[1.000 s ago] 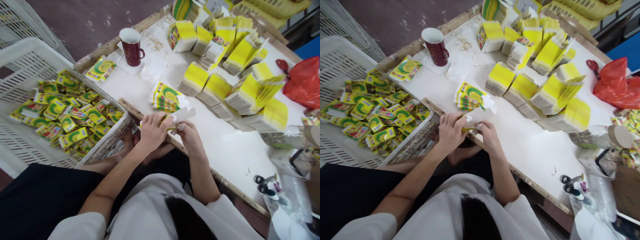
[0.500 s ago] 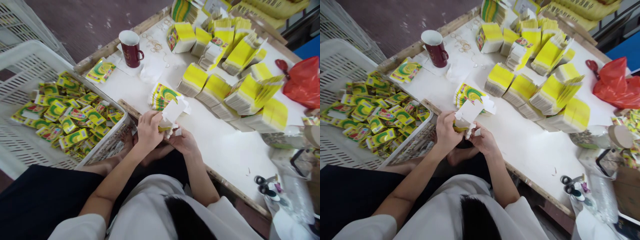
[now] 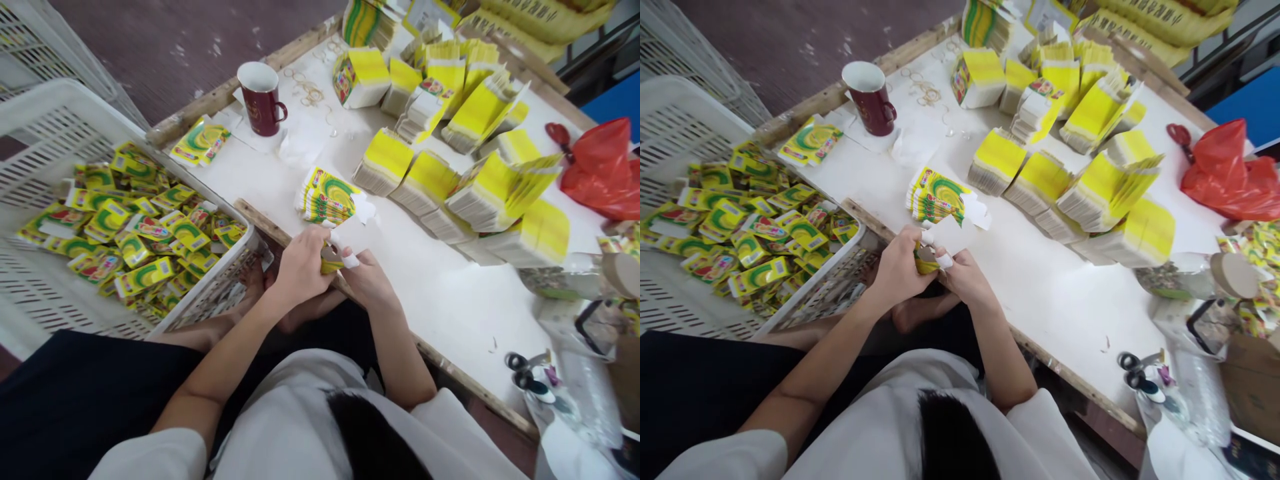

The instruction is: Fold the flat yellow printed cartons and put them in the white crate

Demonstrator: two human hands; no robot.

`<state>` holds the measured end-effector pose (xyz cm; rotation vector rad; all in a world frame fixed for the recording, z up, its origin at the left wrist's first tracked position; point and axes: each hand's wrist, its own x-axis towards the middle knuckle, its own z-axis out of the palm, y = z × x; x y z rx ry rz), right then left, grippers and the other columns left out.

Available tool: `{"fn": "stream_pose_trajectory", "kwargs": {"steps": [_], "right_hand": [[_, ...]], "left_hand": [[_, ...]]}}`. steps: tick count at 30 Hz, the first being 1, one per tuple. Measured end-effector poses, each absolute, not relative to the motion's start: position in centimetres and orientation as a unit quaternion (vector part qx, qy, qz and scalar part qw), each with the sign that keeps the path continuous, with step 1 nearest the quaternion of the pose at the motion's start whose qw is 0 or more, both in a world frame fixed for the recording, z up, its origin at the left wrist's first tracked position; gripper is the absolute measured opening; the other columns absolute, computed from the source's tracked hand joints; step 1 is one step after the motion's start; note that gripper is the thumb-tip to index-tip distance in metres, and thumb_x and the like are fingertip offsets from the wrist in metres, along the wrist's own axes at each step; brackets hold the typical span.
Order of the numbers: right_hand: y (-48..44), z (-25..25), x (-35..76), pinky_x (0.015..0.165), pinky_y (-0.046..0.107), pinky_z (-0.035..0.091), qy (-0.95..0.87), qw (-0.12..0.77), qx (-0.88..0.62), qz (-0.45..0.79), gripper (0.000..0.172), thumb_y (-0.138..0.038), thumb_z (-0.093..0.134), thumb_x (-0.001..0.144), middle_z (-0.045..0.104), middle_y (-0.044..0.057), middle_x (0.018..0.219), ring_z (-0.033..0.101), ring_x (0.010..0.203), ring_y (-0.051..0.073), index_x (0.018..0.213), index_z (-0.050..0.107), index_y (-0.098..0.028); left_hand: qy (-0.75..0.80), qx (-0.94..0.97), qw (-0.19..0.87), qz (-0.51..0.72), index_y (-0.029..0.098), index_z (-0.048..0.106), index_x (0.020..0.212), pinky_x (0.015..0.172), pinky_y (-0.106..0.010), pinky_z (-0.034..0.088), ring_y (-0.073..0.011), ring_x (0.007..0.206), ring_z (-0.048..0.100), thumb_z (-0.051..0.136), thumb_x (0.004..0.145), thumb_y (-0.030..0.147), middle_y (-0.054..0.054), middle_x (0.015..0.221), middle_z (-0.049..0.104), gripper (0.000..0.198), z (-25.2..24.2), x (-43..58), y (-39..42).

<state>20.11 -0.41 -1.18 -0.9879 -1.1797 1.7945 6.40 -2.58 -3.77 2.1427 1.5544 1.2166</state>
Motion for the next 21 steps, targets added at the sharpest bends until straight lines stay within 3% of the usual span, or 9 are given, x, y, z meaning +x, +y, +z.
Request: {"fn": "stream_pose_trajectory", "kwargs": {"steps": [2,5,8,12,15,17,21], "right_hand": [[-0.9,-1.2,20.6,0.108,0.047,0.047,-0.552,0.366,-0.403,0.632,0.06,-0.069,0.06,0.085,0.074,0.009,0.116,0.063,0.12,0.03,0.125,0.065,-0.024],[-1.6,-1.4,21.2,0.115,0.05,0.041,-0.669,0.325,-0.431,0.51,0.05,-0.043,0.061,0.091,0.062,0.01,0.14,0.056,0.131,0.03,0.138,0.057,-0.026],[-1.7,-2.1,21.6,0.116,0.049,0.04,-0.71,0.334,-0.442,0.435,0.051,-0.026,0.056,0.09,0.057,0.008,0.148,0.053,0.136,0.029,0.141,0.056,-0.028],[-1.1,-3.2,22.2,0.114,0.049,0.043,-0.678,0.402,-0.481,0.384,0.05,-0.028,0.049,0.095,0.06,0.008,0.144,0.057,0.132,0.027,0.145,0.052,-0.03],[-0.8,-3.2,22.7,0.117,0.049,0.04,-0.726,0.371,-0.458,0.356,0.053,-0.035,0.058,0.093,0.049,0.009,0.154,0.045,0.144,0.03,0.145,0.053,-0.03],[-0.6,-2.7,23.2,0.117,0.05,0.039,-0.763,0.335,-0.428,0.351,0.044,-0.038,0.061,0.092,0.046,0.009,0.157,0.041,0.147,0.031,0.136,0.062,-0.03],[0.6,-1.0,24.6,0.112,0.049,0.043,-0.781,0.292,-0.383,0.397,0.025,-0.039,0.065,0.091,0.054,0.01,0.149,0.051,0.139,0.031,0.111,0.075,-0.029]], "left_hand": [[0.542,0.72,0.183,0.394,0.019,0.036,0.126,0.077,-0.036,0.052,-0.0271,0.095,0.066,0.066,0.076,0.028,-0.01,0.108,0.062,0.059,-4.0,6.4,-2.6],[0.539,0.717,0.254,0.361,0.016,0.032,0.132,0.072,-0.038,0.054,-0.0266,0.089,0.066,0.061,0.076,0.025,-0.014,0.112,0.061,0.064,-4.6,6.8,-2.7],[0.546,0.718,0.227,0.367,0.012,0.034,0.131,0.087,-0.046,0.054,-0.0317,0.109,0.063,0.062,0.073,0.02,-0.022,0.125,0.054,0.064,-4.7,6.9,-2.5],[0.573,0.717,0.189,0.35,0.013,0.043,0.126,0.095,-0.05,0.052,-0.0343,0.115,0.06,0.069,0.071,0.021,-0.019,0.12,0.06,0.061,-3.1,5.7,-2.3],[0.565,0.728,0.201,0.332,0.017,0.052,0.121,0.092,-0.045,0.054,-0.0309,0.106,0.067,0.074,0.075,0.03,-0.013,0.114,0.068,0.053,-1.7,4.5,-2.3],[0.559,0.733,0.194,0.336,0.017,0.056,0.12,0.092,-0.043,0.055,-0.0306,0.105,0.069,0.076,0.075,0.037,-0.013,0.114,0.071,0.053,-1.2,3.8,-2.4],[0.553,0.729,0.203,0.349,0.016,0.058,0.123,0.09,-0.039,0.056,-0.0287,0.1,0.072,0.081,0.071,0.041,-0.012,0.113,0.074,0.061,-1.0,3.3,-2.7]]}}
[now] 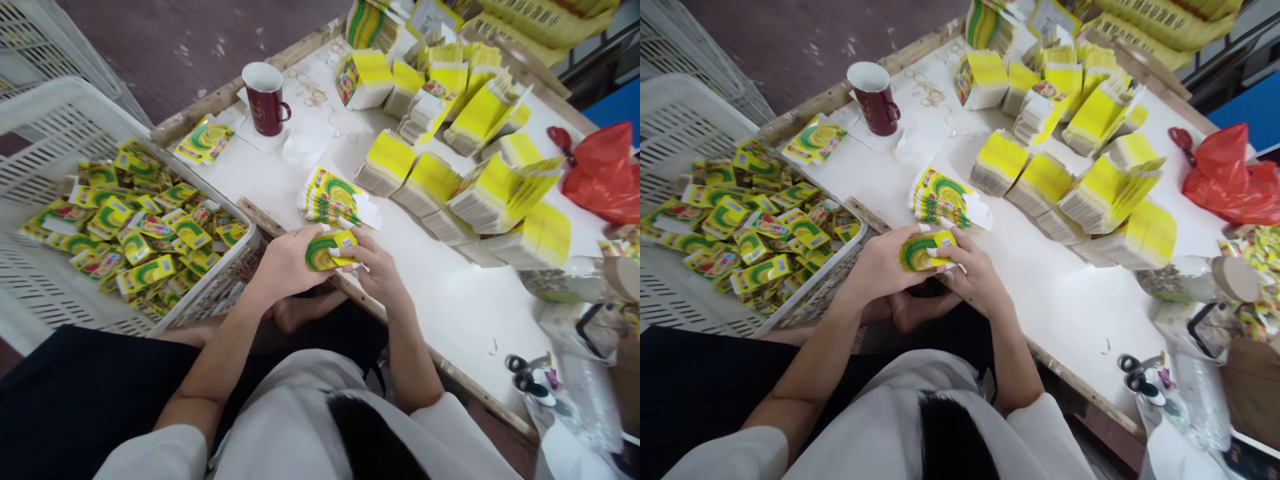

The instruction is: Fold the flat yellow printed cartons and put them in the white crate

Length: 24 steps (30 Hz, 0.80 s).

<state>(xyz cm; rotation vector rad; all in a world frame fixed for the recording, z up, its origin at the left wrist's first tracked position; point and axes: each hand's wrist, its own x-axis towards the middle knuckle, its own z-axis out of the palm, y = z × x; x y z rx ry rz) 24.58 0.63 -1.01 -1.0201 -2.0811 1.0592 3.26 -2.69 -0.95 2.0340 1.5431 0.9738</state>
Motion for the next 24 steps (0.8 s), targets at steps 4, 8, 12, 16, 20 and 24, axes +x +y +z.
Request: {"fn": "stream_pose_trajectory", "kwargs": {"steps": [4,8,12,16,20,24], "right_hand": [[1.5,-0.3,25.2,0.115,0.052,0.039,-0.782,0.259,-0.351,0.446,0.021,-0.039,0.073,0.085,0.059,0.01,0.143,0.049,0.14,0.033,0.103,0.075,-0.028],[0.3,-1.7,23.7,0.119,0.052,0.035,-0.738,0.334,-0.375,0.451,0.042,-0.04,0.069,0.089,0.048,0.012,0.149,0.038,0.146,0.031,0.127,0.058,-0.028],[0.5,-2.3,22.5,0.11,0.048,0.046,-0.677,0.404,-0.377,0.486,0.077,-0.048,0.072,0.085,0.039,0.012,0.154,0.05,0.135,0.028,0.147,0.03,-0.034],[4.2,-2.1,22.5,0.099,0.045,0.052,-0.682,0.404,-0.494,0.356,0.034,-0.039,0.064,0.09,0.061,0.009,0.124,0.06,0.113,0.025,0.121,0.055,-0.029],[7.8,-3.4,22.1,0.1,0.054,0.045,-0.698,0.307,-0.615,0.2,0.02,-0.025,0.067,0.081,0.062,0.014,0.109,0.057,0.108,0.032,0.1,0.062,-0.02],[9.0,-4.4,21.6,0.097,0.053,0.043,-0.707,0.266,-0.636,0.159,0.022,-0.022,0.071,0.075,0.061,0.014,0.104,0.054,0.104,0.032,0.09,0.055,-0.021]], "left_hand": [[0.552,0.733,0.193,0.349,0.017,0.058,0.125,0.092,-0.04,0.056,-0.0294,0.104,0.072,0.082,0.069,0.036,-0.012,0.116,0.074,0.064,-1.0,3.5,-2.8],[0.552,0.719,0.19,0.377,0.016,0.059,0.124,0.093,-0.043,0.056,-0.0313,0.104,0.071,0.079,0.072,0.04,-0.014,0.115,0.074,0.06,-1.4,4.1,-2.6],[0.505,0.574,0.263,0.588,0.022,0.062,0.12,0.085,-0.038,0.058,-0.0264,0.097,0.072,0.075,0.073,0.061,-0.009,0.111,0.072,0.062,-1.4,4.1,-2.0],[0.401,0.297,0.315,0.807,0.032,0.057,0.12,0.09,-0.038,0.056,-0.0262,0.117,0.064,0.025,0.078,0.092,-0.008,0.131,0.063,0.081,-1.1,3.1,-1.4],[0.393,0.257,0.407,0.783,0.031,0.054,0.113,0.092,-0.039,0.056,-0.0259,0.122,0.061,0.028,0.081,0.09,-0.009,0.139,0.059,0.073,-1.4,2.9,-1.3],[0.411,0.244,0.444,0.758,0.03,0.051,0.114,0.078,-0.03,0.058,-0.0197,0.103,0.068,0.044,0.09,0.072,-0.009,0.133,0.063,0.049,-2.2,4.2,-1.3]]}}
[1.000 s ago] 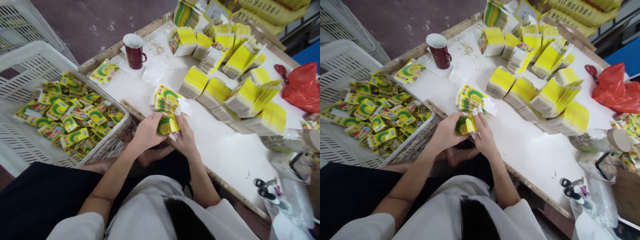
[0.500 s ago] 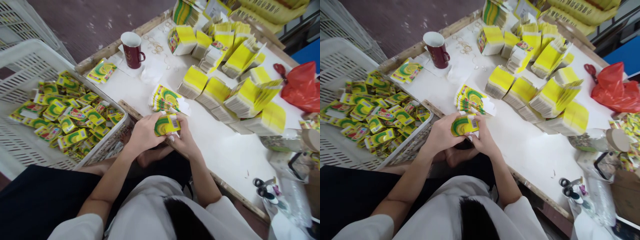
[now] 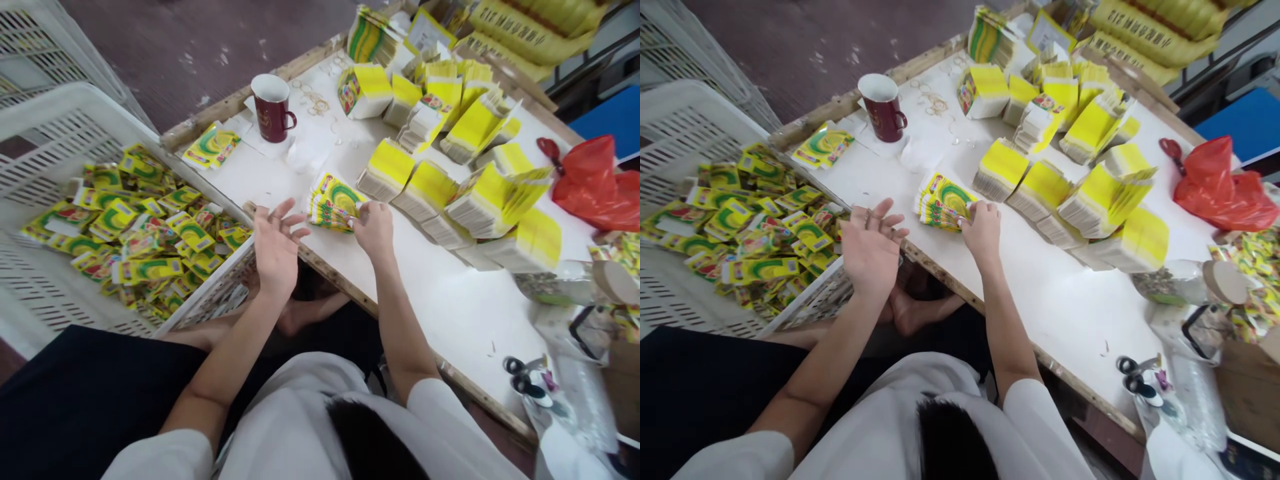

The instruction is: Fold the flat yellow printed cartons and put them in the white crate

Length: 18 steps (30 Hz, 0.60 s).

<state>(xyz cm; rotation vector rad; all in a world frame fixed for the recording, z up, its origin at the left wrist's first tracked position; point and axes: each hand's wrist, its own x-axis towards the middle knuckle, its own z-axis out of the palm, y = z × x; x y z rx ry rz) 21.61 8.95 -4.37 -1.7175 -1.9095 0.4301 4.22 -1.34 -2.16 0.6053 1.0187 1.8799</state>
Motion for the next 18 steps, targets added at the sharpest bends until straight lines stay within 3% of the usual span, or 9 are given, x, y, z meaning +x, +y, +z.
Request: {"fn": "stream_pose_trajectory", "kwargs": {"steps": [4,8,11,14,18], "right_hand": [[8.1,-3.4,21.7,0.083,0.043,0.045,-0.69,0.291,-0.633,0.194,0.029,-0.021,0.071,0.072,0.06,0.003,0.085,0.055,0.082,0.024,0.086,0.046,-0.025],[5.4,-1.5,21.3,0.061,0.032,0.04,-0.657,0.358,-0.579,0.324,0.03,-0.026,0.074,0.074,0.053,-0.005,0.067,0.047,0.059,0.016,0.083,0.045,-0.027],[2.3,-0.7,20.4,0.055,0.028,0.036,-0.651,0.341,-0.502,0.456,0.032,-0.026,0.08,0.07,0.053,-0.006,0.064,0.046,0.057,0.013,0.08,0.05,-0.026],[-0.8,-0.9,19.1,0.055,0.026,0.037,-0.605,0.323,-0.426,0.589,0.032,-0.03,0.081,0.071,0.053,-0.006,0.065,0.047,0.057,0.012,0.078,0.051,-0.025],[-3.3,-2.3,17.7,0.066,0.027,0.046,-0.533,0.386,-0.416,0.628,0.038,-0.034,0.085,0.071,0.057,-0.004,0.08,0.054,0.07,0.014,0.089,0.052,-0.026]], "left_hand": [[0.436,0.232,0.469,0.732,0.028,0.05,0.114,0.077,-0.027,0.056,-0.0162,0.098,0.069,0.056,0.087,0.066,-0.009,0.127,0.065,0.047,-3.2,4.9,-1.0],[0.457,0.259,0.481,0.703,0.027,0.052,0.119,0.088,-0.035,0.056,-0.0219,0.116,0.065,0.049,0.085,0.076,-0.012,0.132,0.061,0.06,-3.9,5.4,-0.7],[0.441,0.296,0.477,0.701,0.027,0.057,0.116,0.087,-0.04,0.056,-0.027,0.118,0.063,0.037,0.08,0.086,-0.011,0.119,0.066,0.072,-3.5,6.3,-1.0],[0.418,0.316,0.477,0.705,0.024,0.06,0.1,0.077,-0.043,0.056,-0.029,0.101,0.067,0.034,0.081,0.085,-0.01,0.093,0.066,0.068,-2.5,6.9,-1.8],[0.427,0.254,0.436,0.75,0.025,0.051,0.086,0.068,-0.035,0.054,-0.0191,0.068,0.058,0.033,0.087,0.077,-0.001,0.071,0.049,0.055,-1.9,6.7,-2.1]]}}
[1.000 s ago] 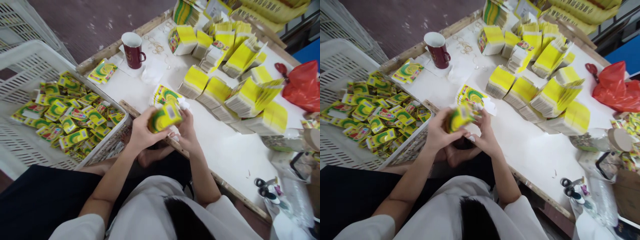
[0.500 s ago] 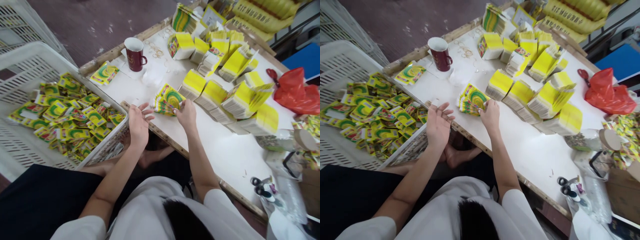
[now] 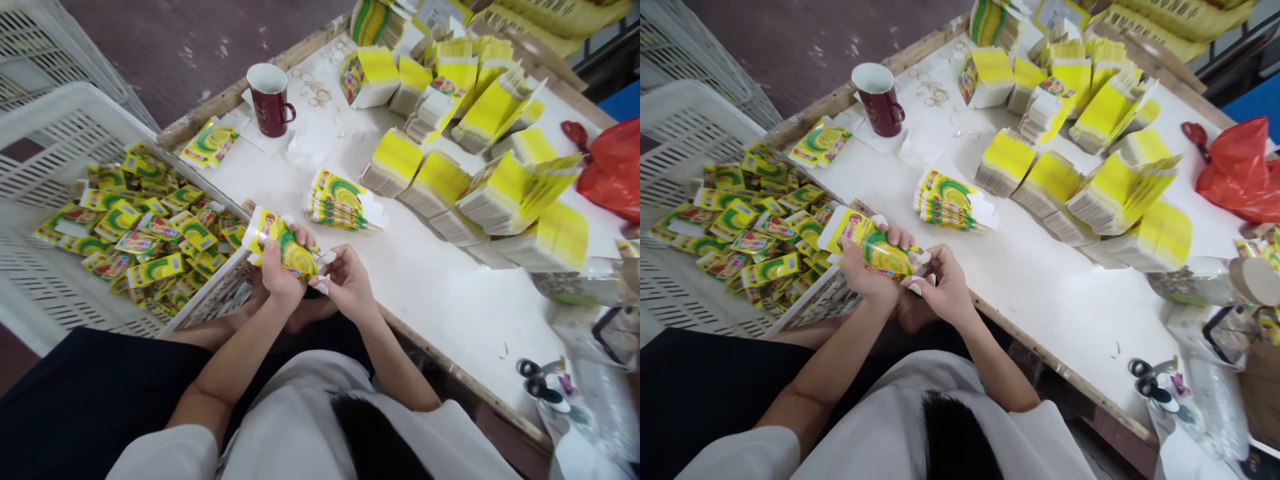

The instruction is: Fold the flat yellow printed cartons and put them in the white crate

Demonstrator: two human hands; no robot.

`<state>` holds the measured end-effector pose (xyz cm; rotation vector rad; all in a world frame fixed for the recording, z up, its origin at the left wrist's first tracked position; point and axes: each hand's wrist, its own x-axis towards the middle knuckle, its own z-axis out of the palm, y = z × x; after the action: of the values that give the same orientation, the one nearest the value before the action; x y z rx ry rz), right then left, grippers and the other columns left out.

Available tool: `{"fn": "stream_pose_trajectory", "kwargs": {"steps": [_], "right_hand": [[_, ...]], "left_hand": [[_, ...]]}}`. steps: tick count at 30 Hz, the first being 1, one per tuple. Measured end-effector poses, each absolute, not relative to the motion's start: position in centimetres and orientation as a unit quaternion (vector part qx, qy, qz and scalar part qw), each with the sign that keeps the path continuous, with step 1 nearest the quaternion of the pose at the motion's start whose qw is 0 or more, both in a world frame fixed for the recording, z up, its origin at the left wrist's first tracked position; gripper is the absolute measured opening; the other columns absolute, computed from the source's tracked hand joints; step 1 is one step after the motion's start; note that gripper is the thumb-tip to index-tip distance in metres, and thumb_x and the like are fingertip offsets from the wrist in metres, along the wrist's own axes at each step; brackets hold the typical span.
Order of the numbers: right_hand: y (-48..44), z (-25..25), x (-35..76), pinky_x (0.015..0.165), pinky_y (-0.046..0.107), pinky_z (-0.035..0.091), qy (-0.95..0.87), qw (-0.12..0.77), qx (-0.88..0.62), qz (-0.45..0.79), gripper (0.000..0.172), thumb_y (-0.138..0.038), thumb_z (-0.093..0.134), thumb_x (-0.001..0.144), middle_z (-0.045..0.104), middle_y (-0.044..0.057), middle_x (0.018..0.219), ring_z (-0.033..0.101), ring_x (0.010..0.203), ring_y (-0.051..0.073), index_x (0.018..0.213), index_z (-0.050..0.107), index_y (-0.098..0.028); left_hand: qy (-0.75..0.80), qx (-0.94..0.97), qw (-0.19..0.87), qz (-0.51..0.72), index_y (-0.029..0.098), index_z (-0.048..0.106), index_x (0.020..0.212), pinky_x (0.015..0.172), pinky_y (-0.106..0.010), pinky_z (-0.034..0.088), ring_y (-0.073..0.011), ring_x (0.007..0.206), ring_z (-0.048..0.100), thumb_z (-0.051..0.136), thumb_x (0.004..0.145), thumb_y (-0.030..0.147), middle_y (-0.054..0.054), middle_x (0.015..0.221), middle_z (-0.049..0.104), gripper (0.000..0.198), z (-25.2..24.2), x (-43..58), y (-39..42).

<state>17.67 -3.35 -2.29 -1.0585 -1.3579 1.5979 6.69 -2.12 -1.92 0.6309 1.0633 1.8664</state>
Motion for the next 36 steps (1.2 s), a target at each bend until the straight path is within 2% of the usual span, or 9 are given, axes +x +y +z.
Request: {"fn": "stream_pose_trajectory", "kwargs": {"steps": [6,9,13,17,19,23,26,32,36], "right_hand": [[-2.6,-2.1,18.2,0.069,0.027,0.047,-0.572,0.42,-0.429,0.559,0.038,-0.032,0.087,0.07,0.057,-0.004,0.081,0.053,0.072,0.014,0.093,0.057,-0.026],[-1.3,-1.3,19.6,0.067,0.027,0.049,-0.534,0.464,-0.451,0.544,0.036,-0.04,0.086,0.071,0.057,-0.004,0.075,0.055,0.07,0.014,0.084,0.056,-0.025],[-0.2,-1.0,21.7,0.065,0.029,0.053,-0.577,0.485,-0.447,0.482,0.031,-0.039,0.083,0.074,0.06,-0.004,0.074,0.059,0.067,0.014,0.079,0.057,-0.024],[0.2,0.0,23.6,0.073,0.033,0.055,-0.75,0.451,-0.393,0.281,0.007,-0.024,0.068,0.089,0.067,0.001,0.083,0.065,0.08,0.018,0.083,0.067,-0.025],[0.5,0.8,24.3,0.074,0.034,0.055,-0.827,0.406,-0.34,0.188,0.019,-0.014,0.06,0.094,0.07,0.002,0.085,0.065,0.082,0.018,0.086,0.071,-0.027],[0.5,1.4,24.4,0.076,0.034,0.055,-0.872,0.395,-0.276,0.088,0.021,-0.013,0.059,0.095,0.072,0.003,0.084,0.065,0.082,0.018,0.091,0.073,-0.029],[-0.4,0.1,23.2,0.071,0.033,0.055,-0.811,0.475,-0.34,0.03,0.024,-0.009,0.06,0.094,0.07,0.002,0.084,0.066,0.079,0.018,0.092,0.071,-0.03],[-3.3,-2.3,20.6,0.071,0.034,0.058,-0.622,0.584,-0.472,0.222,0.022,-0.033,0.06,0.096,0.064,0.004,0.099,0.069,0.084,0.02,0.117,0.055,-0.03],[-2.4,-1.0,22.1,0.072,0.033,0.056,-0.59,0.533,-0.493,0.353,0.039,-0.058,0.066,0.086,0.063,0.004,0.09,0.065,0.081,0.02,0.103,0.06,-0.024]], "left_hand": [[0.432,0.293,0.441,0.731,0.025,0.057,0.094,0.075,-0.029,0.054,-0.0159,0.076,0.062,0.043,0.081,0.085,-0.001,0.082,0.059,0.063,-3.5,6.2,-1.9],[0.439,0.335,0.449,0.703,0.024,0.065,0.1,0.082,-0.03,0.055,-0.0179,0.087,0.068,0.068,0.081,0.066,-0.001,0.09,0.07,0.047,-3.2,6.5,-2.3],[0.435,0.358,0.461,0.686,0.02,0.072,0.09,0.079,-0.03,0.057,-0.0187,0.082,0.072,0.074,0.084,0.048,-0.002,0.082,0.075,0.029,-1.8,5.9,-2.5],[0.372,0.404,0.525,0.65,0.02,0.072,0.102,0.095,-0.039,0.055,-0.0265,0.103,0.072,0.062,0.082,0.07,-0.009,0.104,0.077,0.055,-0.5,3.0,-2.2],[0.367,0.451,0.571,0.58,0.02,0.068,0.115,0.101,-0.044,0.052,-0.0307,0.113,0.068,0.058,0.077,0.08,-0.013,0.119,0.073,0.071,0.0,1.5,-2.2],[0.456,0.616,0.552,0.329,0.022,0.053,0.135,0.103,-0.051,0.05,-0.038,0.12,0.063,0.087,0.054,0.064,-0.014,0.13,0.067,0.097,0.5,1.3,-2.6],[0.527,0.634,0.486,0.29,0.019,0.042,0.141,0.1,-0.05,0.05,-0.0375,0.12,0.062,0.084,0.064,0.054,-0.015,0.131,0.063,0.094,0.3,3.3,-3.0],[0.554,0.63,0.409,0.358,0.016,0.034,0.139,0.091,-0.044,0.054,-0.0322,0.107,0.067,0.077,0.071,0.04,-0.014,0.121,0.065,0.085,-0.7,5.5,-2.9],[0.507,0.728,0.337,0.316,0.019,0.042,0.135,0.106,-0.048,0.047,-0.0332,0.124,0.059,0.071,0.074,0.025,-0.015,0.131,0.061,0.068,-1.3,4.9,-2.6]]}}
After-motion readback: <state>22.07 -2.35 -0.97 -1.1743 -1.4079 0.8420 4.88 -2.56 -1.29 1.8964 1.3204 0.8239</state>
